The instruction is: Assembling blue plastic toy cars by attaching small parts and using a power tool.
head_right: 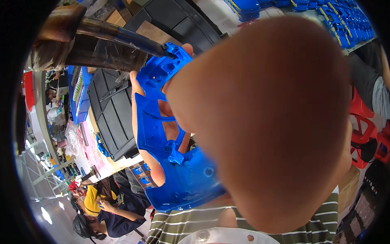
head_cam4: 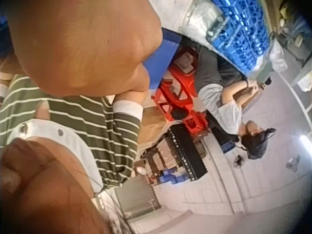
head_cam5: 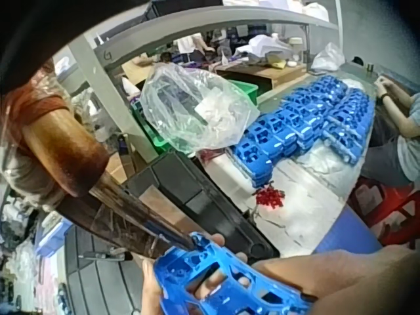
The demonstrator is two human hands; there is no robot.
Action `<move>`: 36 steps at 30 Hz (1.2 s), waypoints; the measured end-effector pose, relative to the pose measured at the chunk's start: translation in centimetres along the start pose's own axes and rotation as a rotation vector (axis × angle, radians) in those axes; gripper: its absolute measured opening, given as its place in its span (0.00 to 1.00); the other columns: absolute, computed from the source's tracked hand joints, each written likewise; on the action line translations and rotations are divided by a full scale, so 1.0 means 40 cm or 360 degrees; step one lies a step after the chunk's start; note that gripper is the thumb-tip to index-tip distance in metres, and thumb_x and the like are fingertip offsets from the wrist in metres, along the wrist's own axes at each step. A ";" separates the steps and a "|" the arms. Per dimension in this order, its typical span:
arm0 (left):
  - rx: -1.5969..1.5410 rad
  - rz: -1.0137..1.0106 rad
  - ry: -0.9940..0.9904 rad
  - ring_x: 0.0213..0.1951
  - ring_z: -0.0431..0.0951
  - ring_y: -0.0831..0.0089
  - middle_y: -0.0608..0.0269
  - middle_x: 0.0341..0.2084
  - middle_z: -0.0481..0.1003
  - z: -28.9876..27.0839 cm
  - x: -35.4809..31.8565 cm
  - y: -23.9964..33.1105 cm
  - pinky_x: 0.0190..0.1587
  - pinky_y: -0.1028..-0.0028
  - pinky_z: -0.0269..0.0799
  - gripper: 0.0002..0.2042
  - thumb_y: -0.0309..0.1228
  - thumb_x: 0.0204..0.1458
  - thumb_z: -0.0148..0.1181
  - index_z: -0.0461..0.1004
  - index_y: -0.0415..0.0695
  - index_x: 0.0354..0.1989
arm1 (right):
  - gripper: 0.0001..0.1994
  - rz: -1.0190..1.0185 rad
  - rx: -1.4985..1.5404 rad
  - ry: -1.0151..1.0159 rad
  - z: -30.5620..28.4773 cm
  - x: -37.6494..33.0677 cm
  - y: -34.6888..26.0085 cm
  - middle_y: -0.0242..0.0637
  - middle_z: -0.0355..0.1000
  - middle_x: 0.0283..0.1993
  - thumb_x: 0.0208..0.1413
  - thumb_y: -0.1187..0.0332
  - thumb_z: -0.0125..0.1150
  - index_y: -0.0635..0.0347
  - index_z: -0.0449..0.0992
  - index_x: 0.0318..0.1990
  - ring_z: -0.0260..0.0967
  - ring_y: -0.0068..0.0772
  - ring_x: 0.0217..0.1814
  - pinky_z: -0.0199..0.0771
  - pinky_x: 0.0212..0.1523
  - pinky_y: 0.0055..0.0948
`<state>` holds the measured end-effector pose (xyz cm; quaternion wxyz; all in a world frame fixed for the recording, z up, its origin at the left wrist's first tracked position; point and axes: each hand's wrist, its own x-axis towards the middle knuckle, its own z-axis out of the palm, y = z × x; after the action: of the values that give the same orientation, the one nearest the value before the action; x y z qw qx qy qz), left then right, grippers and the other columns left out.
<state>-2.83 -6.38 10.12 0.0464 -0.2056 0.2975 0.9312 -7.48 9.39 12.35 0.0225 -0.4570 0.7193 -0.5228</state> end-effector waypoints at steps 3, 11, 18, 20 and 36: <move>0.0022 -0.0005 0.0024 0.48 0.73 0.61 0.49 0.47 0.71 0.000 -0.001 0.001 0.50 0.62 0.70 0.33 0.57 0.59 0.32 0.62 0.38 0.56 | 0.37 -0.0036 0.0035 -0.0008 0.002 0.004 0.003 0.55 0.68 0.45 0.22 0.73 0.80 0.55 0.56 0.40 0.72 0.34 0.41 0.70 0.38 0.24; 0.0037 0.0062 0.0155 0.49 0.72 0.63 0.53 0.50 0.69 0.020 0.001 0.000 0.51 0.62 0.70 0.32 0.56 0.59 0.33 0.62 0.37 0.55 | 0.37 0.0120 -0.0085 -0.0132 -0.017 0.003 -0.016 0.58 0.66 0.46 0.23 0.72 0.80 0.55 0.56 0.39 0.71 0.36 0.42 0.70 0.39 0.25; 0.0126 0.0204 0.0096 0.49 0.72 0.64 0.54 0.50 0.69 0.011 0.001 -0.012 0.51 0.64 0.71 0.30 0.54 0.60 0.34 0.63 0.37 0.55 | 0.37 0.0132 0.0029 -0.0100 -0.011 -0.004 -0.009 0.61 0.65 0.50 0.24 0.72 0.81 0.54 0.55 0.39 0.70 0.36 0.45 0.70 0.41 0.25; 0.0083 0.0180 0.0073 0.48 0.73 0.64 0.53 0.49 0.70 0.011 0.000 -0.009 0.51 0.64 0.71 0.30 0.54 0.60 0.34 0.63 0.37 0.55 | 0.37 0.0133 -0.0008 -0.0096 -0.013 -0.004 -0.012 0.61 0.64 0.50 0.24 0.72 0.81 0.54 0.55 0.39 0.70 0.37 0.45 0.71 0.41 0.26; 0.0025 0.0173 0.0075 0.48 0.73 0.62 0.53 0.51 0.69 0.007 -0.002 -0.010 0.51 0.61 0.71 0.30 0.54 0.60 0.35 0.63 0.38 0.55 | 0.36 0.0132 0.0011 -0.0024 -0.009 -0.002 -0.014 0.62 0.65 0.49 0.22 0.71 0.82 0.56 0.56 0.36 0.71 0.35 0.43 0.71 0.38 0.25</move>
<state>-2.76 -5.88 10.15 -0.0097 -0.2108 0.3165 0.9248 -7.25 9.71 12.93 0.0510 -0.4307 0.7356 -0.5205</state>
